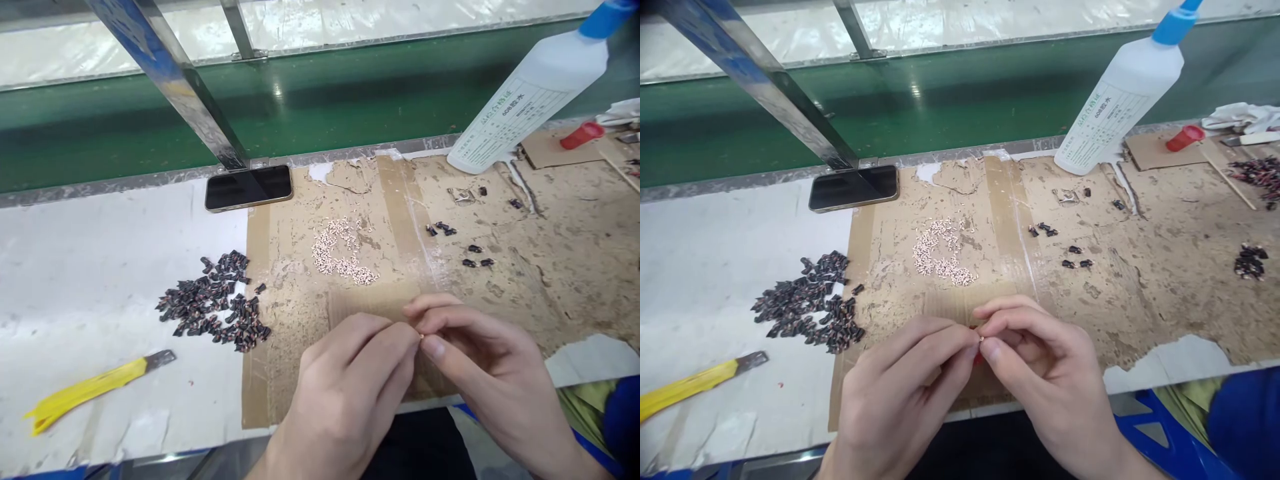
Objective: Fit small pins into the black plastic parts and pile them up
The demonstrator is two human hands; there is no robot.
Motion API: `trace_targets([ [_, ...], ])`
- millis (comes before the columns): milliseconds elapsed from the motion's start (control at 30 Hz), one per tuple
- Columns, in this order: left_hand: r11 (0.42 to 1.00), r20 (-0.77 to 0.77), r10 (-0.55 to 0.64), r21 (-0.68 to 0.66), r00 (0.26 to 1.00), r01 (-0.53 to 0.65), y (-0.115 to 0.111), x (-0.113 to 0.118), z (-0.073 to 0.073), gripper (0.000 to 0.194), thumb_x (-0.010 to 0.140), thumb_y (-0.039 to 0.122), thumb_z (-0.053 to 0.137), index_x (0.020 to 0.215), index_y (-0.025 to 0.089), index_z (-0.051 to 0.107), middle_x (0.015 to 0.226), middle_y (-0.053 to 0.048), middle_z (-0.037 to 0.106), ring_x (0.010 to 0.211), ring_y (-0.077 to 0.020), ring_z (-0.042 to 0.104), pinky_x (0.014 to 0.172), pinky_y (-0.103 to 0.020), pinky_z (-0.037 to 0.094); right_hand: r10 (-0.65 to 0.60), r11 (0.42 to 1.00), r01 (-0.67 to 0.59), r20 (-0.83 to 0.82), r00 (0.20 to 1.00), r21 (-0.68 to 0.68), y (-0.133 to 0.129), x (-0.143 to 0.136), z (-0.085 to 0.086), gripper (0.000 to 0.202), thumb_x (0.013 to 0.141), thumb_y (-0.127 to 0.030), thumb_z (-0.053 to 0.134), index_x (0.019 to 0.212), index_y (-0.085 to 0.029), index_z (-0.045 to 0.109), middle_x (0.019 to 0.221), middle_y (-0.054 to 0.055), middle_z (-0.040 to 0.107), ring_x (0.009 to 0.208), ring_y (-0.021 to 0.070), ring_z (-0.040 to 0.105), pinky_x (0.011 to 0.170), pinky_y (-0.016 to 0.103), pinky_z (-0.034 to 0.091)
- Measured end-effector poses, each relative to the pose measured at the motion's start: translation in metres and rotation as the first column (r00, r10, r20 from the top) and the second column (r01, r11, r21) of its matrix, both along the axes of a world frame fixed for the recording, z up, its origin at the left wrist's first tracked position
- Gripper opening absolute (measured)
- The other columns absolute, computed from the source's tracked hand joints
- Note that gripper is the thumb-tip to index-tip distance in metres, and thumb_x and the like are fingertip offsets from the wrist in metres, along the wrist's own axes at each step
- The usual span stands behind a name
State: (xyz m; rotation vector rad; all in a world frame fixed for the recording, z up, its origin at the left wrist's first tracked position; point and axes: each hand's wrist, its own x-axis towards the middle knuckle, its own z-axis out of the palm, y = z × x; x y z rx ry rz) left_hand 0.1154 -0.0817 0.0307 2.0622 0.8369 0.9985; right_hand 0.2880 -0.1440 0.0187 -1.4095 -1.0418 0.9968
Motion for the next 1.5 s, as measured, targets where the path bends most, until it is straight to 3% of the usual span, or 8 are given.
trace_targets([
  [267,0.968,0.064,0.152,-0.212,0.986,-0.135,-0.013,-0.010,-0.010,0.021,0.087,0.010,0.087,0.103,0.021,0.076,0.089,0.001,0.084,0.072,-0.0128,0.079,0.069,-0.018,0.066,0.013,0.999,-0.025,0.287,0.958,0.037,-0.010,0.008,0.000,0.009,0.096,-0.023,0.074,0.091,-0.030,0.078,0.104,0.003,0.076,0.097,0.0168,0.078,0.079,0.019,0.065],
  [433,0.936,0.124,0.246,-0.287,0.961,-0.202,-0.018,-0.026,-0.017,0.021,0.082,0.005,0.089,0.087,0.023,0.081,0.088,0.004,0.086,0.074,-0.0137,0.081,0.076,-0.020,0.068,0.096,0.989,-0.142,0.568,0.818,0.038,-0.018,0.008,-0.002,0.013,0.094,-0.017,0.073,0.096,-0.029,0.076,0.109,0.004,0.077,0.098,0.0196,0.076,0.081,0.028,0.063],
  [600,0.849,0.112,0.377,-0.439,0.919,-0.295,-0.023,-0.041,-0.021,0.024,0.080,0.001,0.088,0.085,0.024,0.084,0.085,0.006,0.083,0.068,-0.0077,0.076,0.062,-0.010,0.061,0.139,0.963,-0.263,0.724,0.676,0.061,-0.018,0.002,-0.007,0.020,0.092,-0.008,0.073,0.103,-0.025,0.074,0.115,0.007,0.076,0.104,0.0199,0.073,0.093,0.033,0.059],
  [833,0.796,0.080,0.448,-0.489,0.890,-0.357,-0.033,-0.049,-0.031,0.027,0.084,0.010,0.088,0.103,0.029,0.083,0.086,0.008,0.084,0.067,-0.0070,0.076,0.064,-0.010,0.063,0.112,0.950,-0.299,0.799,0.590,0.087,-0.020,0.004,-0.006,0.029,0.086,-0.003,0.076,0.105,-0.024,0.074,0.113,0.007,0.078,0.105,0.0253,0.072,0.096,0.043,0.057],
  [1133,0.798,0.144,0.382,-0.550,0.913,-0.247,-0.033,-0.052,-0.028,0.023,0.100,0.006,0.067,0.106,0.027,0.075,0.099,0.007,0.085,0.071,-0.0065,0.080,0.071,-0.010,0.067,0.119,0.941,-0.327,0.817,0.564,0.089,-0.016,0.001,-0.005,0.030,0.085,0.000,0.075,0.104,-0.023,0.073,0.112,0.008,0.078,0.104,0.0251,0.073,0.094,0.043,0.058],
  [1233,0.768,0.122,0.405,-0.583,0.906,-0.265,-0.031,-0.052,-0.023,0.024,0.096,0.005,0.069,0.103,0.027,0.077,0.090,0.007,0.084,0.071,-0.0064,0.079,0.071,-0.008,0.065,0.124,0.945,-0.315,0.801,0.586,0.085,-0.018,0.000,-0.002,0.030,0.085,0.000,0.075,0.104,-0.023,0.073,0.113,0.008,0.077,0.105,0.0247,0.072,0.097,0.042,0.057],
  [1333,0.690,0.152,0.439,-0.688,0.886,-0.224,-0.029,-0.046,-0.018,0.021,0.091,0.007,0.070,0.094,0.025,0.079,0.077,0.006,0.079,0.061,-0.0057,0.075,0.061,-0.006,0.062,0.128,0.972,-0.230,0.709,0.694,0.050,-0.021,0.000,0.005,0.024,0.089,-0.004,0.074,0.101,-0.026,0.075,0.112,0.006,0.076,0.102,0.0220,0.074,0.092,0.036,0.060],
  [1500,0.500,0.294,0.362,-0.862,0.884,0.083,-0.028,-0.025,-0.012,0.018,0.089,0.006,0.070,0.091,0.022,0.079,0.071,0.004,0.077,0.057,-0.0064,0.073,0.058,-0.007,0.061,0.112,0.991,-0.085,0.286,0.952,-0.104,-0.024,0.004,0.015,0.011,0.097,-0.023,0.074,0.091,-0.031,0.078,0.108,0.003,0.078,0.099,0.0189,0.079,0.078,0.023,0.067],
])
